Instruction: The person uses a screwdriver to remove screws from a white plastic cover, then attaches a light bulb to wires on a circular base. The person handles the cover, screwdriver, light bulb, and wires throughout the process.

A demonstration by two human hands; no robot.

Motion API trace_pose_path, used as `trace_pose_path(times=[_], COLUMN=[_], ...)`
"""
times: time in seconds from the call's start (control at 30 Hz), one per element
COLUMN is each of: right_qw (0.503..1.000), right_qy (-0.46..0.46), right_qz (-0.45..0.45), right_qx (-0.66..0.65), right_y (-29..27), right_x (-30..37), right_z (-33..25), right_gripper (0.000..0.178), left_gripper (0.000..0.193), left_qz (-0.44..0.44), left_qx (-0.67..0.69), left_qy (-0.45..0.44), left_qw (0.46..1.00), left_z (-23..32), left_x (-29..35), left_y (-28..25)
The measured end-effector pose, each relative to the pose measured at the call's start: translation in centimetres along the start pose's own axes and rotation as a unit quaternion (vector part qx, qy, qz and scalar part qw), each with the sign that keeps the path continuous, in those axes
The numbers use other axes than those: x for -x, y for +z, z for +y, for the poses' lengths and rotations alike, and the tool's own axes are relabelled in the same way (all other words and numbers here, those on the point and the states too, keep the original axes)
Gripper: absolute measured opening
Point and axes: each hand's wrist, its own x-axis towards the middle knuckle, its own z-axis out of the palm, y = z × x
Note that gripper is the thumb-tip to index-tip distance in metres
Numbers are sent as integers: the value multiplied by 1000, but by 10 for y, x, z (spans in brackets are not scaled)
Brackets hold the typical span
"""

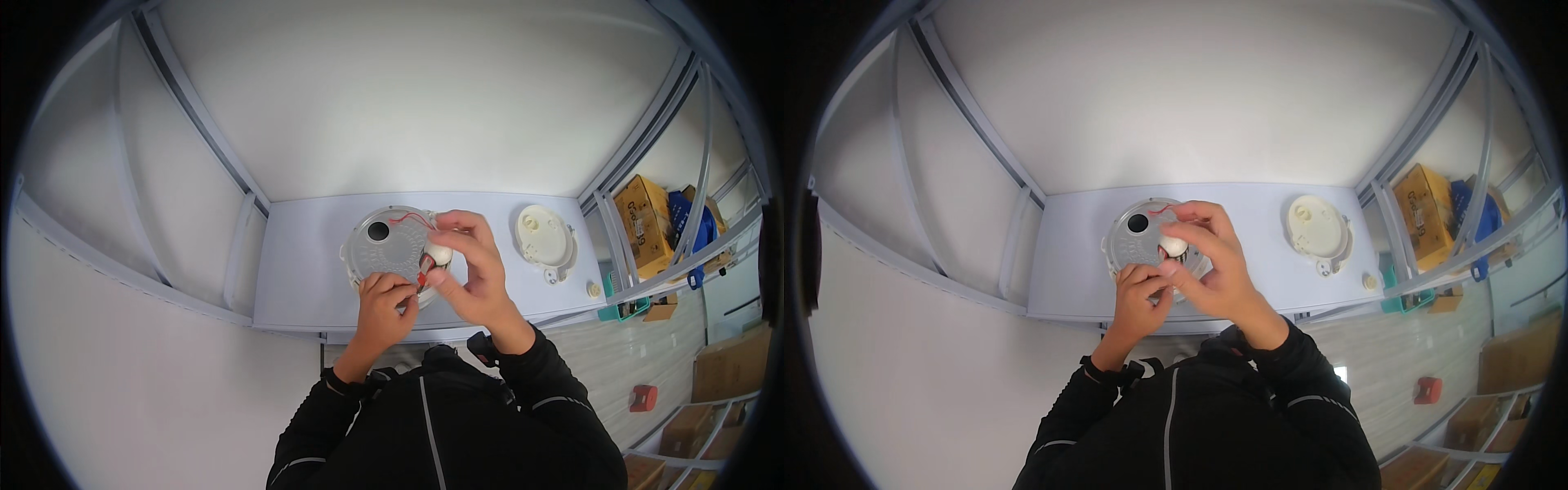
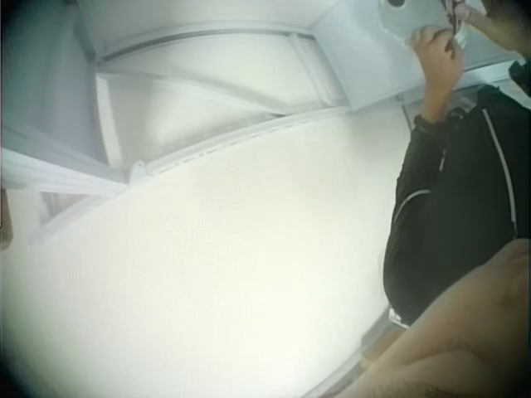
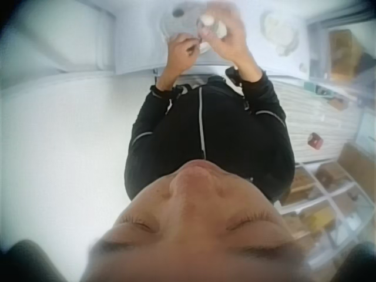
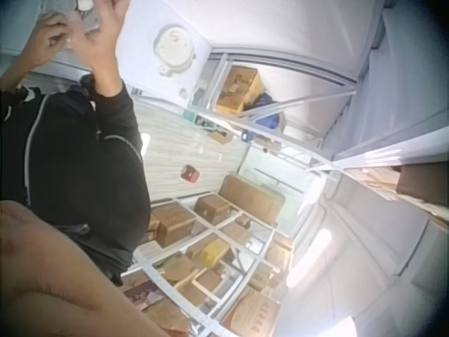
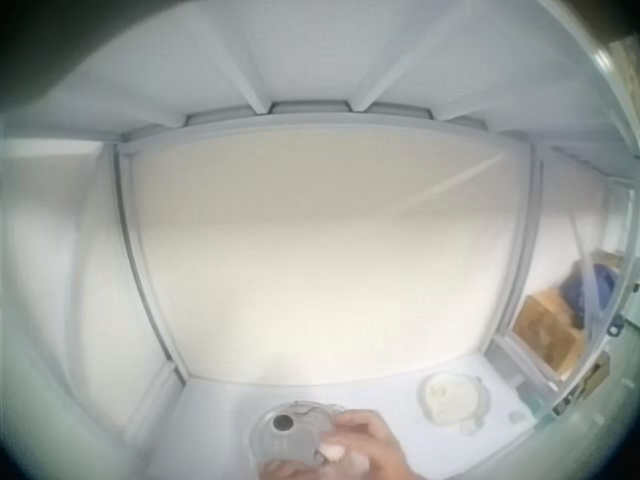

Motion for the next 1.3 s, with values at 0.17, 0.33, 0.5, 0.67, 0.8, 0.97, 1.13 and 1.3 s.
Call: trace_pose_path(times=[0.17,0.33,0.5,0.67,0.8,0.97,1.13,1.3], right_qw=[998,994,998,990,996,997,991,997], right_qy=[53,78,55,106,54,37,81,50], right_qz=[-17,8,-28,2,-15,-68,-42,-62], right_qx=[22,-71,6,-95,-68,-3,-99,4], right_y=[-3,0,-4,0,1,-8,-4,-7], right_x=[9,8,8,9,1,6,1,4], right_z=[2,4,0,2,0,1,-2,-6], right_gripper=[43,41,36,38,39,38,42,42], left_gripper=[17,17,12,14,12,11,11,11], left_qz=[1,-3,9,-12,-4,-3,-2,-2], left_qx=[-4,-7,-6,-9,-10,-11,-10,-7], left_qy=[1,-6,-19,-14,-23,-34,-29,-27], left_qw=[1000,1000,1000,1000,1000,999,1000,1000], left_z=[-2,-2,3,-1,3,5,4,4], left_x=[1,1,-2,-1,-4,-4,-2,-3], left_y=[2,3,3,2,2,2,2,2])
